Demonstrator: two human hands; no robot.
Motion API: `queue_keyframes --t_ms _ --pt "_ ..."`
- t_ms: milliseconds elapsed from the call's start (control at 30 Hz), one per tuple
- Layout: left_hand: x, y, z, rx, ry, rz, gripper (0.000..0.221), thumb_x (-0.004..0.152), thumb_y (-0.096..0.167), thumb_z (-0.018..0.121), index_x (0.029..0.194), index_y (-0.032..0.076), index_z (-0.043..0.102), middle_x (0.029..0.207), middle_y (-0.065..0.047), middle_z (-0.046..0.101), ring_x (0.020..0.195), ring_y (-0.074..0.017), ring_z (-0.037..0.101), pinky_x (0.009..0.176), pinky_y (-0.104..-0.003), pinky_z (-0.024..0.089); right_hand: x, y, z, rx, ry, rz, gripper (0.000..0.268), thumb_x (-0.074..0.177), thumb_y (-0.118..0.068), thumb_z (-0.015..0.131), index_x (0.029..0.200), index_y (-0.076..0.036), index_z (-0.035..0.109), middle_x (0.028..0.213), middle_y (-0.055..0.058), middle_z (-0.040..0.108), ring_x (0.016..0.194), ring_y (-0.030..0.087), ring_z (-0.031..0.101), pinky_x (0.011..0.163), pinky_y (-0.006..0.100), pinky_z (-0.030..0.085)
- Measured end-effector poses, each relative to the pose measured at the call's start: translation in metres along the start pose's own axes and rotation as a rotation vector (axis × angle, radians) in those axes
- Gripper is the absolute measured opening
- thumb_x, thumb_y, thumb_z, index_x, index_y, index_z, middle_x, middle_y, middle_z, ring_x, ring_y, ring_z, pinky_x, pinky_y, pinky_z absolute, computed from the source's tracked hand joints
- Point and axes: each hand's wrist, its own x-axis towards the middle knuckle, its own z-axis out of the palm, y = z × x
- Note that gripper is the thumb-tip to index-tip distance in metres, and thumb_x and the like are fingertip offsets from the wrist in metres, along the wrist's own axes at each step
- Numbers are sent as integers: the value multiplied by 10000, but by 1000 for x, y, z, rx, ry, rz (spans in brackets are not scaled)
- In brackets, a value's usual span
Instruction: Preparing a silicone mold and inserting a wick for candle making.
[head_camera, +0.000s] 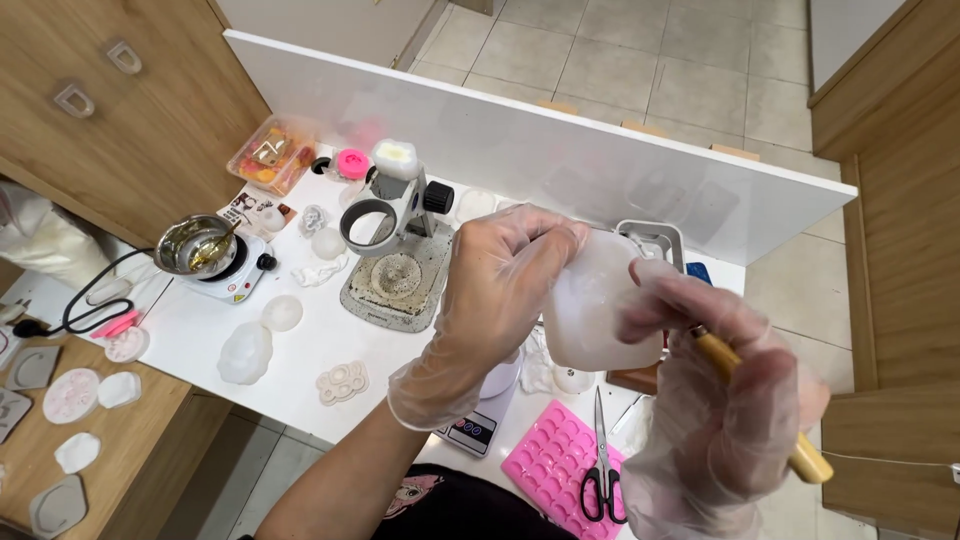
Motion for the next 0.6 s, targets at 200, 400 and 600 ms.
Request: queue_keyframes --t_ms 200,400,600 --pt "0 7 -2 -334 -33 -358 261 876 113 632 974 -108 729 816 -121 690 732 -136 597 658 -239 478 -7 11 2 -314 53 -238 109 879 22 485 932 -16 572 853 138 678 655 134 616 715 227 579" --pt "1 17 -5 -408 -56 -426 259 906 129 630 954 -116 700 806 -143 671 705 -154 589 627 -270 486 -10 23 -7 -431 12 -229 152 780 91 478 784 -48 418 826 131 645 890 259 688 1051 433 627" --pt "3 11 -2 -422 -54 -434 258 904 132 630 966 -107 702 810 -134 666 719 -153 580 650 -271 475 -8 10 6 -587 -27 -240 151 759 156 513 821 18 514 914 170 675 978 282 692 1060 434 582"
